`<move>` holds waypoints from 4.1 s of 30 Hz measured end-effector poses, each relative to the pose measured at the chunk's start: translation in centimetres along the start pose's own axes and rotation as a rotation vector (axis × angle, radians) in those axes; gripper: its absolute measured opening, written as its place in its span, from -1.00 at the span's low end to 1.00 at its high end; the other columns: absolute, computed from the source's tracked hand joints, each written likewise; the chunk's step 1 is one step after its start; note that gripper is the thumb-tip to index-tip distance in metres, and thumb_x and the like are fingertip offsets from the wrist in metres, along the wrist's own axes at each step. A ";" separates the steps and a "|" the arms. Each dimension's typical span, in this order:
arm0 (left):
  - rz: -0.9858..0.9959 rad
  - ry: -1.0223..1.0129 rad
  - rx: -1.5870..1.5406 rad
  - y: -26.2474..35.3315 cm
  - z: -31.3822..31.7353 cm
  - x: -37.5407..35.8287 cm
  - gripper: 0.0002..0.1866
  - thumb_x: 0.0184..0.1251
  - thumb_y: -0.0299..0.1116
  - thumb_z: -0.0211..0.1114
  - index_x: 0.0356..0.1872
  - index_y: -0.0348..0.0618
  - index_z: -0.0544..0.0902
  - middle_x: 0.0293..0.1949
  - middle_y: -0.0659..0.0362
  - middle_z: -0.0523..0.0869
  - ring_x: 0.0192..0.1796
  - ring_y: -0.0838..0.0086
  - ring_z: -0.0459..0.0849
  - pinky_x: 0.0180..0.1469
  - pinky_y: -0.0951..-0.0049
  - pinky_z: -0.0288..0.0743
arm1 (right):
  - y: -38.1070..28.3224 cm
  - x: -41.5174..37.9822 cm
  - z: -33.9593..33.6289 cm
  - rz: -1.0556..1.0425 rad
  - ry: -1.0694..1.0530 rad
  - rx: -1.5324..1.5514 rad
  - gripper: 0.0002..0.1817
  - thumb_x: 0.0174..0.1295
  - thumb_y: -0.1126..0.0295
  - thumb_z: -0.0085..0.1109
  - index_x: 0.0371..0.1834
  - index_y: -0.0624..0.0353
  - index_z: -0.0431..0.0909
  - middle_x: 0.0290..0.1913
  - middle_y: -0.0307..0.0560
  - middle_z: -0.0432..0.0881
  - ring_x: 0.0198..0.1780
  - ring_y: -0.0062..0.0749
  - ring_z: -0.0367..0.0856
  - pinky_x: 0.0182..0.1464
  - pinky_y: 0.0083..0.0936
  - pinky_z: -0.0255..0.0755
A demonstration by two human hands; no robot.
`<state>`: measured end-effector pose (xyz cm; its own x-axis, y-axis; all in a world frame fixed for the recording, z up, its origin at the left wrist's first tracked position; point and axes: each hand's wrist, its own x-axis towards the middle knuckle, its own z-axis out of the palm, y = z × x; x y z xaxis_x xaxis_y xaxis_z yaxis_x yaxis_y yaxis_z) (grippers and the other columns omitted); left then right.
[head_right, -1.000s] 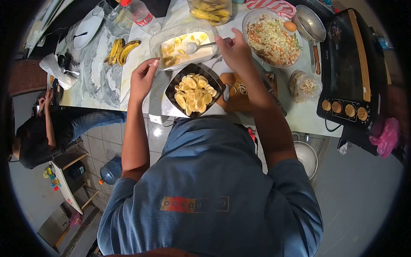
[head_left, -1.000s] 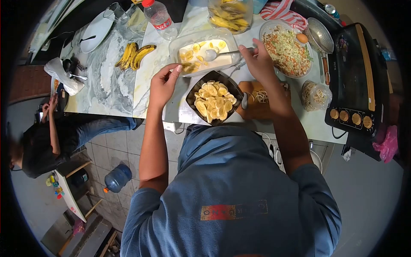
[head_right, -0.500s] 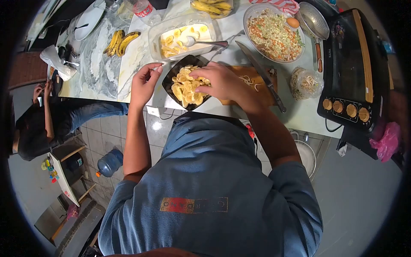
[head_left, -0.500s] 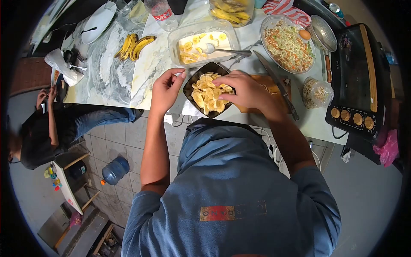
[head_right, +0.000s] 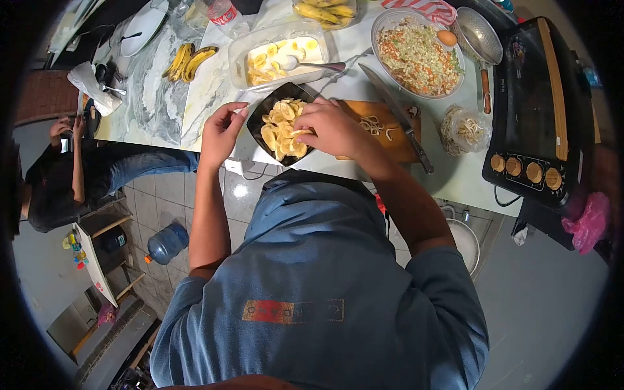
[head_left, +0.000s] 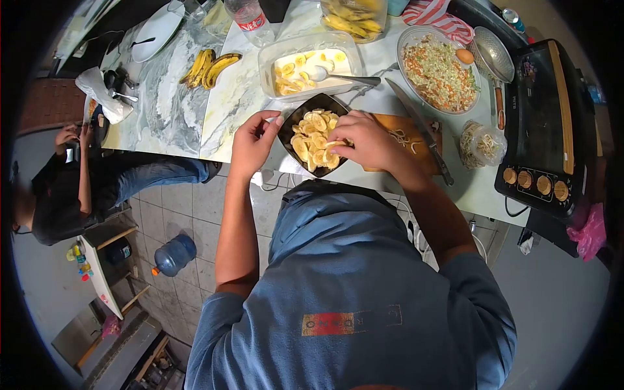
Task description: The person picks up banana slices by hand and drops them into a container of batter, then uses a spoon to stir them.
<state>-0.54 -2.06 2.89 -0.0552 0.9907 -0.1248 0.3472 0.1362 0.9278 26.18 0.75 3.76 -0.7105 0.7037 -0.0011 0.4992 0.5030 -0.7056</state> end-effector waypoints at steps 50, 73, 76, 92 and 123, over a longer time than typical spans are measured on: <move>0.027 -0.046 -0.037 -0.3 -0.3 1.6 -0.78 0.39 -0.36 0.35 -0.04 -0.23 0.71 -0.54 0.46 0.40 -0.47 0.76 0.28 -0.43 0.68 0.19 | -1.8 0.0 -0.9 0.014 0.000 0.006 -0.64 0.01 0.37 0.40 -0.06 0.09 0.67 -0.07 -0.14 0.67 0.07 -0.21 0.52 0.24 -0.30 0.28; 0.199 -0.088 0.162 1.2 1.5 -2.9 -0.63 0.19 -0.48 0.45 0.06 -0.10 0.69 -0.32 0.33 0.68 -0.15 0.50 0.54 0.08 0.45 0.37 | -0.4 0.4 0.6 -0.141 -0.014 -0.064 -0.70 -0.02 0.20 0.50 -0.26 0.00 0.63 -0.11 -0.19 0.51 0.06 -0.21 0.44 0.19 -0.29 0.24; 0.318 -0.157 0.313 2.0 2.1 -3.8 -0.58 0.14 -0.48 0.47 0.08 -0.03 0.68 -0.22 0.29 0.74 -0.09 0.41 0.54 0.10 0.39 0.35 | -0.5 0.7 0.6 -0.145 -0.039 -0.078 -0.71 -0.03 0.20 0.48 -0.30 0.00 0.61 -0.15 -0.19 0.48 0.06 -0.26 0.40 0.18 -0.30 0.21; 0.152 -0.023 0.323 1.2 4.7 -6.0 -0.39 0.04 -0.29 0.56 0.20 0.05 0.58 -0.16 0.37 0.78 0.02 0.34 0.51 0.17 0.27 0.17 | 1.2 0.4 0.9 -0.262 -0.028 -0.074 -0.79 0.03 0.25 0.40 -0.33 0.06 0.61 -0.14 -0.17 0.51 0.03 -0.19 0.42 0.13 -0.27 0.27; 0.223 -0.012 0.397 2.4 4.7 -5.5 -0.44 0.00 -0.39 0.53 0.13 0.07 0.61 -0.30 0.38 0.69 -0.07 0.42 0.55 0.12 0.32 0.14 | -0.9 1.8 -4.4 -0.004 0.535 0.105 -0.81 0.17 0.31 0.34 -0.32 0.21 0.63 -0.41 -0.05 0.69 -0.44 -0.24 0.66 -0.34 -0.37 0.52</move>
<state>4.99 -7.10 4.16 0.0718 0.9958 0.0568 0.6813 -0.0905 0.7264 26.63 3.82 7.52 -0.3473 0.8729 0.3427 0.4255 0.4723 -0.7719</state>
